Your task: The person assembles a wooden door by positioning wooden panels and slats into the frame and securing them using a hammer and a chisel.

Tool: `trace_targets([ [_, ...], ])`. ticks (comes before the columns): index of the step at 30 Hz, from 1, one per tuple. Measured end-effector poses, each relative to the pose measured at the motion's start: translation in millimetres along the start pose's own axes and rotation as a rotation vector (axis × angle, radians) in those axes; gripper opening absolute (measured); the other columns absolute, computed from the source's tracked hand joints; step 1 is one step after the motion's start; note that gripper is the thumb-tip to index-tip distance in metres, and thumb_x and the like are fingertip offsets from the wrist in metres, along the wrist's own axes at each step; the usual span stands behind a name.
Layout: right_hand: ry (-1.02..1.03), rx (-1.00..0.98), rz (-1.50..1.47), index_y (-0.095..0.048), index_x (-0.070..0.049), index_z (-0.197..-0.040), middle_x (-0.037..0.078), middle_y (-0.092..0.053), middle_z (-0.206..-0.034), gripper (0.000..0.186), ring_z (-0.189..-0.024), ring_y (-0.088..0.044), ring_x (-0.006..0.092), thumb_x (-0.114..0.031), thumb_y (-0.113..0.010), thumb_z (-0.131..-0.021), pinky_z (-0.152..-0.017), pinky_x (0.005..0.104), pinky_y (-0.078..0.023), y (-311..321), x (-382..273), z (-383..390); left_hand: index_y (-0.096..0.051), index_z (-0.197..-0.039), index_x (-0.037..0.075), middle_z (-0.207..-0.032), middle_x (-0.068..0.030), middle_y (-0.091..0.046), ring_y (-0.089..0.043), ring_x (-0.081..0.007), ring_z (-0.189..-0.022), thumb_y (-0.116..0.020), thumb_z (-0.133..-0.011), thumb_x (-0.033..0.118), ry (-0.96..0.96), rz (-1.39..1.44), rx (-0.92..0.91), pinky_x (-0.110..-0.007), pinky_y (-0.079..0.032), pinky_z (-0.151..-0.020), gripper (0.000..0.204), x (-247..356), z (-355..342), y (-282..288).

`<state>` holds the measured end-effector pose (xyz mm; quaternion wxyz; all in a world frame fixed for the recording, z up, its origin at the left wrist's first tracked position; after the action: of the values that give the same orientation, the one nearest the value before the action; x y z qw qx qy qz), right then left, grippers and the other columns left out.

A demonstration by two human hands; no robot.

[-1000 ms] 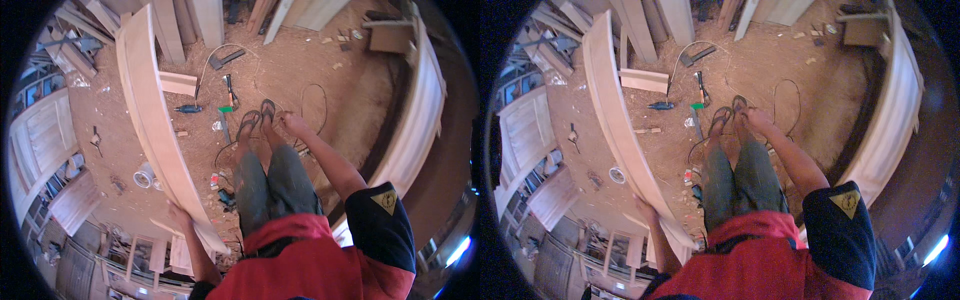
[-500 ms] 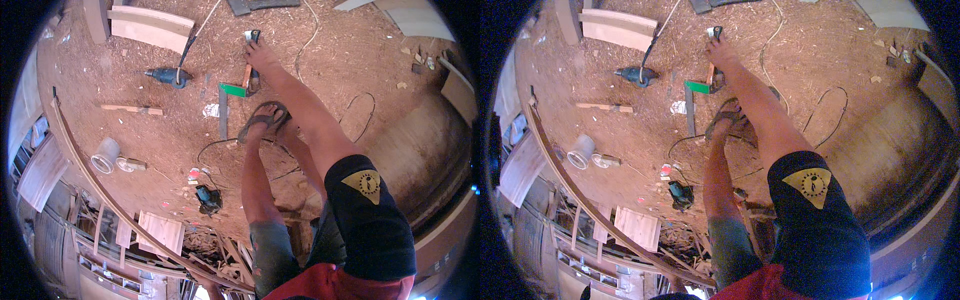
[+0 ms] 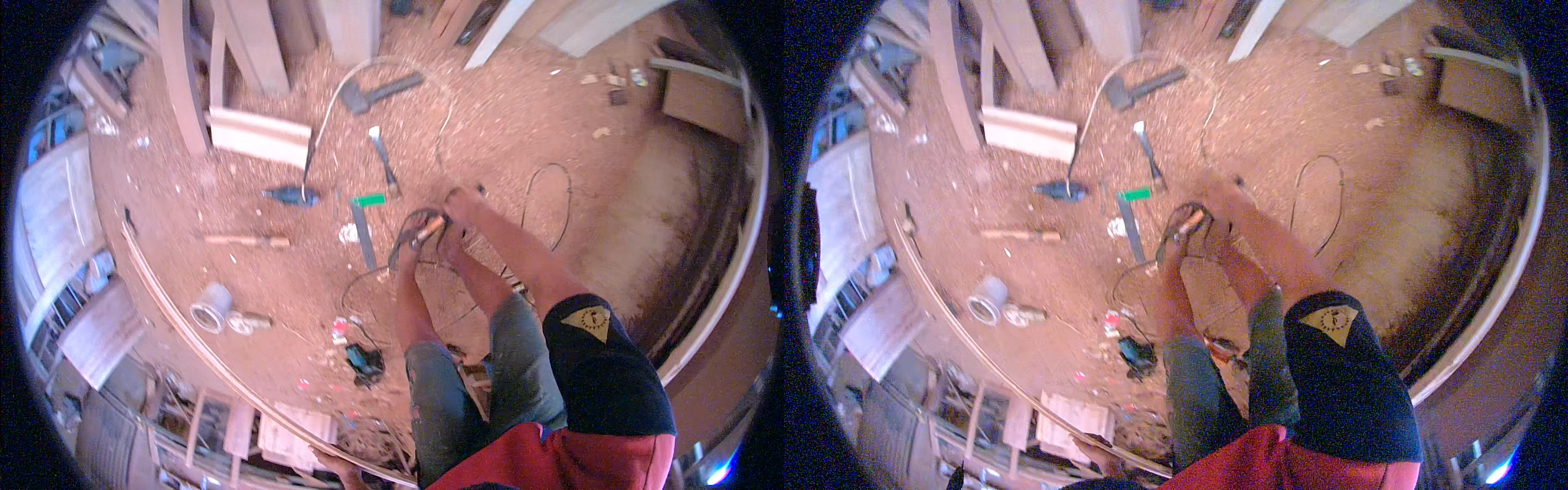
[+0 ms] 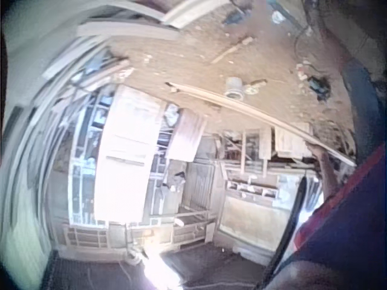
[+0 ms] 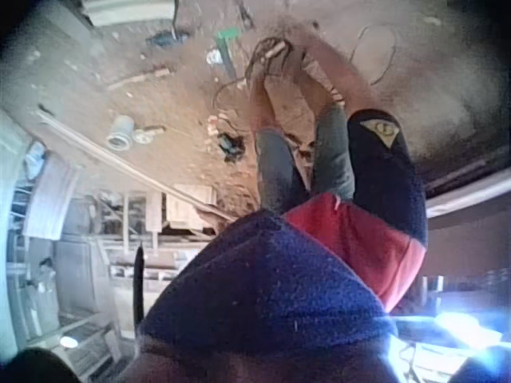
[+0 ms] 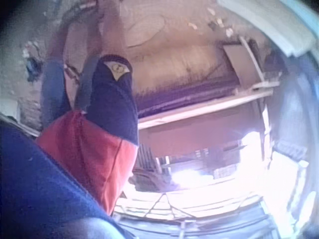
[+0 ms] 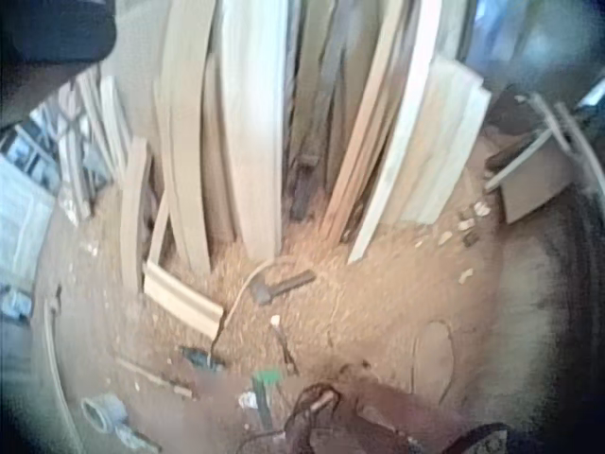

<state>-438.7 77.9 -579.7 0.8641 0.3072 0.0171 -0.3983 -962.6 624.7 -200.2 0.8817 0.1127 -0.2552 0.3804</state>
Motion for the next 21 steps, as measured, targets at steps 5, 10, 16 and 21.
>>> trace_targets([
  [5, -0.43, 0.226, -0.744, -0.064, -0.011, -0.113, 0.021, -0.069, -0.105, 0.033, -0.099, -0.067, 0.0386, -0.029, -0.062, -0.085, -0.085, 0.051, -0.052, -0.1, -59.8, 217.3, -0.024, -0.154, 0.007, -0.158, -0.0138, -0.027, -0.03, -0.0306, -0.143, -0.03, -0.104, 0.044, -0.209, 0.073, 0.154, -0.046, -0.023, -0.119, 0.063, 131.5, 32.3, -163.9],
  [10, -0.815, 0.473, -1.121, -0.062, -0.011, -0.118, 0.023, -0.068, -0.102, 0.037, -0.097, -0.066, 0.041, -0.033, -0.058, -0.089, -0.084, 0.0513, -0.052, 22.2, -140.9, 437.1, -0.032, -0.143, 0.007, -0.144, -0.0129, -0.034, -0.036, -0.0294, -0.132, -0.033, -0.103, 0.043, -0.343, -0.038, -0.32, -0.045, -0.027, -0.112, 0.053, 282.4, 27.6, -318.0],
  [16, -1.099, 0.88, -1.404, -0.059, -0.005, -0.12, 0.029, -0.067, -0.098, 0.043, -0.097, -0.065, 0.0457, -0.034, -0.059, -0.088, -0.085, 0.0517, -0.051, 35.8, -232.2, 562.7, -0.04, -0.129, 0.007, -0.126, -0.0118, -0.043, -0.043, -0.0279, -0.117, -0.037, -0.102, 0.041, -0.56, -0.11, -1.006, -0.043, -0.032, -0.104, 0.043, 384.8, 108.3, -520.1],
  [21, -1.274, 1.349, -1.744, -0.06, 0.0, -0.109, 0.023, -0.066, -0.087, 0.04, -0.084, -0.065, 0.0411, -0.034, -0.063, -0.087, -0.076, 0.0478, -0.052, 15.0, -351.0, 618.0, -0.048, -0.118, 0.007, -0.112, -0.0109, -0.051, -0.049, -0.0266, -0.106, -0.04, -0.101, 0.039, -0.57, -0.12, -1.656, -0.041, -0.037, -0.096, 0.037, 377.5, 226.0, -655.6],
])
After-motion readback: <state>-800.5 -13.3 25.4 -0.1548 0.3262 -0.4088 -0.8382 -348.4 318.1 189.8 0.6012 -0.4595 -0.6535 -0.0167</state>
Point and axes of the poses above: each hand's wrist, its own z-axis away from the middle knuckle, its own y-axis out of the back of the hand, x = y × z, the point moved 3 cm from there along -z, towards the middle knuckle
